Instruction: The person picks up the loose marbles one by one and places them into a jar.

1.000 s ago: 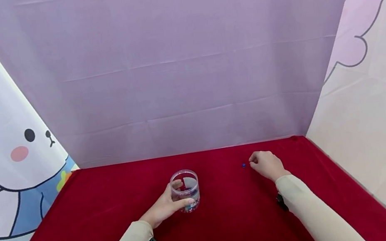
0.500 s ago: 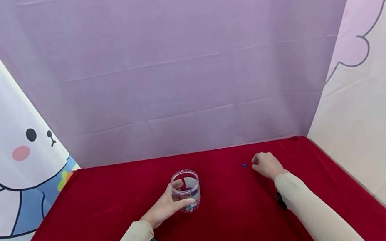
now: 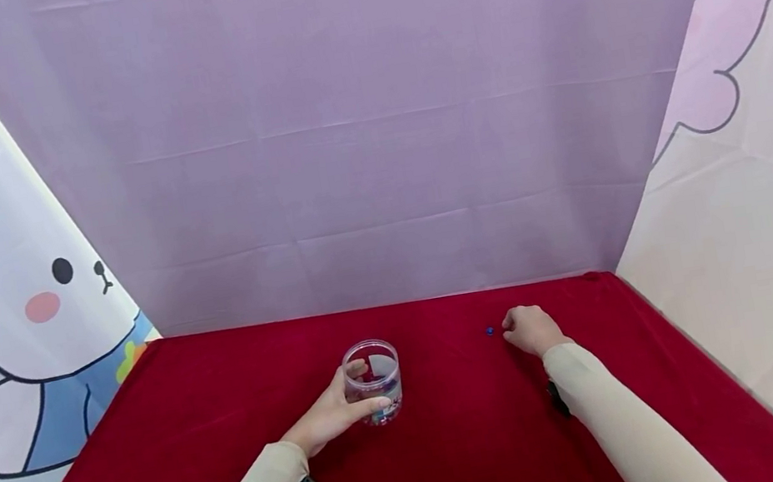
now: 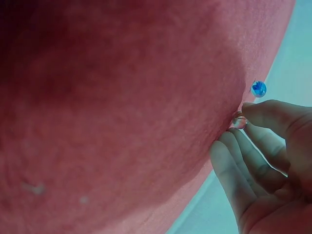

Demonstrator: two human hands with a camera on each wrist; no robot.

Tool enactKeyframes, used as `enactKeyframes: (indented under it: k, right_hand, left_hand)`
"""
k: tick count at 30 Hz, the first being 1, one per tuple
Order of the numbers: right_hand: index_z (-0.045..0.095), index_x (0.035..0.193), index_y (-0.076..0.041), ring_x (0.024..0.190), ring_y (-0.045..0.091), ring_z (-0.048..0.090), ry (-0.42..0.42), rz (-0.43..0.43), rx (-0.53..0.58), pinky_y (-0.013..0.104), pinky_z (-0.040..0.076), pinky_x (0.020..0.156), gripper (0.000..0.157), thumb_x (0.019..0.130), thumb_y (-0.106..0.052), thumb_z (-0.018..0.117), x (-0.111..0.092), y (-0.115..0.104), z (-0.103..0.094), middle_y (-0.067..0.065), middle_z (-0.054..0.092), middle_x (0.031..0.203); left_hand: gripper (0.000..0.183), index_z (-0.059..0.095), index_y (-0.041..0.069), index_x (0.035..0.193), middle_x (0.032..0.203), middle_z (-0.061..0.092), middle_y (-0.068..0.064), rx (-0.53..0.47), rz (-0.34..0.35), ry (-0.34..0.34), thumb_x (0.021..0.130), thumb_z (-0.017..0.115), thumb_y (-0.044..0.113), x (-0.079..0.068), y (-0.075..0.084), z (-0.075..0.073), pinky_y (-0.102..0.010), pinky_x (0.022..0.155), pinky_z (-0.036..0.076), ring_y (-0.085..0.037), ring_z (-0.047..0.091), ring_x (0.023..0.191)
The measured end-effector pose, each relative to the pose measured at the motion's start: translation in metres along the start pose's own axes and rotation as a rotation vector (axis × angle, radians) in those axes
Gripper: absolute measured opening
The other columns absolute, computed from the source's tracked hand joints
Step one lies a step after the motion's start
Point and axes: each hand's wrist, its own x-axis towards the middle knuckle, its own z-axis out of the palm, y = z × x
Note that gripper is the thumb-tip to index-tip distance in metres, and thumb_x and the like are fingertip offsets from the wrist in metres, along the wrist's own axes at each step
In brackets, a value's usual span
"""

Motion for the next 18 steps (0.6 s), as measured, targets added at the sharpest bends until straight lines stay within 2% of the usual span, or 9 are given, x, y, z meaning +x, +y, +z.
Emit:
enactKeyframes:
  k: [11,18]
  right_hand:
    - [0.072,0.100,-0.002,0.093,0.030,0.065,0.006,0.026,-0.024,0.045,0.055,0.079,0.011,0.090,-0.006,0.071,0.0005,0.0018,0.0043,0.013,0.070,0.100]
    - [0.070,0.100,-0.001,0.091,0.030,0.065,0.016,0.004,-0.047,0.045,0.055,0.077,0.011,0.090,-0.005,0.070,-0.0011,-0.0003,0.0044,0.013,0.069,0.099]
  left_hand:
    - [0.087,0.030,0.013,0.152,0.152,0.037,-0.008,0.014,0.010,0.015,0.086,0.080,0.037,-0.0006,0.0013,0.0012,-0.053,0.101,0.045,-0.029,0.045,0.126]
    - [0.087,0.029,0.014,0.152,0.153,0.037,-0.007,0.007,0.008,0.009,0.086,0.080,0.037,0.0000,0.0012,0.0003,-0.053,0.101,0.045,-0.028,0.045,0.125]
